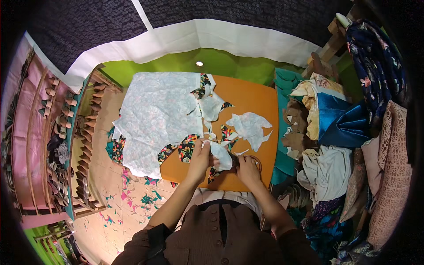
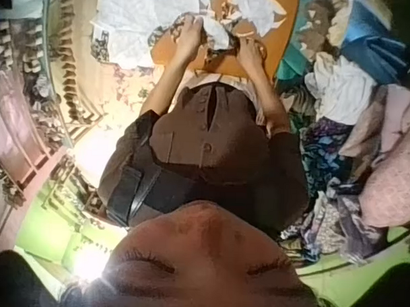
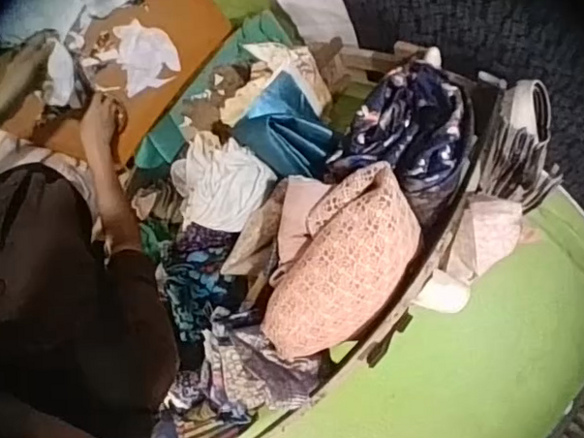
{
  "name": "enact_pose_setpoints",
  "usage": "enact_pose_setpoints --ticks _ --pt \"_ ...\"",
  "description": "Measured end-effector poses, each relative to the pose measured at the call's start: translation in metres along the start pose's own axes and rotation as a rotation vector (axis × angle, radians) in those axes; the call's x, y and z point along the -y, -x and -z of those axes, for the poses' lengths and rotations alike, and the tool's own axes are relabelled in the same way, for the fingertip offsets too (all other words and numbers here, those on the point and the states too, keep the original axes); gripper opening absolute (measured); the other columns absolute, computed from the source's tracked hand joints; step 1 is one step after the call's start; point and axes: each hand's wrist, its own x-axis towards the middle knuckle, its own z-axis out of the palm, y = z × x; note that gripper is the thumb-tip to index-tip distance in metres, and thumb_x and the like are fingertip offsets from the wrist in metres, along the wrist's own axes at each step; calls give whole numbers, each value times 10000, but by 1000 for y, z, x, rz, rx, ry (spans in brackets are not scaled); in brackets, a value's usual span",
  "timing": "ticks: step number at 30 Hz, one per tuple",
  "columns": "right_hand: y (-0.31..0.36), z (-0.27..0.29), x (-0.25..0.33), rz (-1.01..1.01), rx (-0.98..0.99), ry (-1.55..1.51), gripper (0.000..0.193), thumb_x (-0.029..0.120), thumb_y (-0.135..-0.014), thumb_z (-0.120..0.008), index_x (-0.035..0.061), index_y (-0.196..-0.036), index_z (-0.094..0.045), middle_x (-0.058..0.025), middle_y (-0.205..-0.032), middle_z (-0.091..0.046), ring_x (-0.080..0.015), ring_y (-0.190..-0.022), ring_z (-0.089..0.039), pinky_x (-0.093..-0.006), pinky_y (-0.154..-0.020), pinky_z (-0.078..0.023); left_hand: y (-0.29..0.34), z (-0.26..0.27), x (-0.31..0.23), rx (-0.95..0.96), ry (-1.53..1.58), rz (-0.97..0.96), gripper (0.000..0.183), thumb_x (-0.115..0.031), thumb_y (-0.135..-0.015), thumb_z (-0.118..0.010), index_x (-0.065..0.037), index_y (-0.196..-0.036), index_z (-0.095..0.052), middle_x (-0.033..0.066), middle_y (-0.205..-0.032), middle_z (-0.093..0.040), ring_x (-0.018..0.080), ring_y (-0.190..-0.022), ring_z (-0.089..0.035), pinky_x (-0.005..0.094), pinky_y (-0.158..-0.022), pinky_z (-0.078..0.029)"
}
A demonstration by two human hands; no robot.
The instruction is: Cutting out shapes from patterned fabric using scissors.
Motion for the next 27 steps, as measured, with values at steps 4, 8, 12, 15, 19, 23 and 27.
enact_pose_setpoints --ticks 4,8,12,15,19,23,27 --pt "-1 11 8 -71 34 -97 387 103 -711 -565 33 -1080 -470 -213 -981 -477 -374 -925 -490 -418 -769 -427 -8 -1 13 -31 -11 71 155 -243 -914 -344 -125 -1001 -394 34 -810 -547 115 -580 -535 255 -531 -480" --pt "-1 25 10 -157 131 -125 410 63 -715 -526 79 -1122 -474 -194 -1045 -477 -346 -976 -479 -406 -794 -419 -16 -10 15 -10 21 145 160 -253 -918 -335 -141 -1027 -369 36 -821 -552 114 -586 -536 255 -535 -476" --pt "-8 43 -2 -86 114 -823 488 11 -703 -457 32 -1189 -412 -176 -1191 -418 -263 -1096 -443 -367 -885 -377 -26 -22 19 -14 74 161 159 -262 -918 -338 -142 -1017 -373 33 -802 -539 126 -602 -539 267 -548 -482" --pt "-13 41 -18 -134 295 -1509 503 -28 -728 -463 23 -1221 -374 -94 -1236 -395 -189 -1121 -407 -327 -925 -337 -39 -31 29 -50 58 154 155 -268 -918 -339 -134 -990 -374 41 -813 -520 133 -647 -542 272 -559 -480" --pt "-34 46 -23 -144 332 -1542 323 -8 -795 -502 5 -1114 -456 -49 -1056 -516 -120 -970 -482 -251 -818 -391 -66 -40 43 -57 119 49 177 -262 -922 -332 -90 -957 -352 81 -852 -518 173 -697 -564 296 -615 -494" --pt "-58 51 -38 -201 59 -1418 179 22 -799 -535 -2 -975 -509 -18 -859 -558 -71 -793 -515 -210 -702 -411 -95 -54 41 21 233 -12 183 -248 -916 -355 -70 -960 -360 90 -889 -511 202 -799 -560 354 -722 -473" --pt "-87 38 -75 -308 -174 -1081 257 33 -773 -561 10 -1018 -490 -49 -828 -571 -115 -731 -544 -236 -633 -428 -115 -62 49 28 91 4 227 -175 -897 -384 -38 -1078 -370 112 -979 -505 188 -867 -540 325 -768 -457"
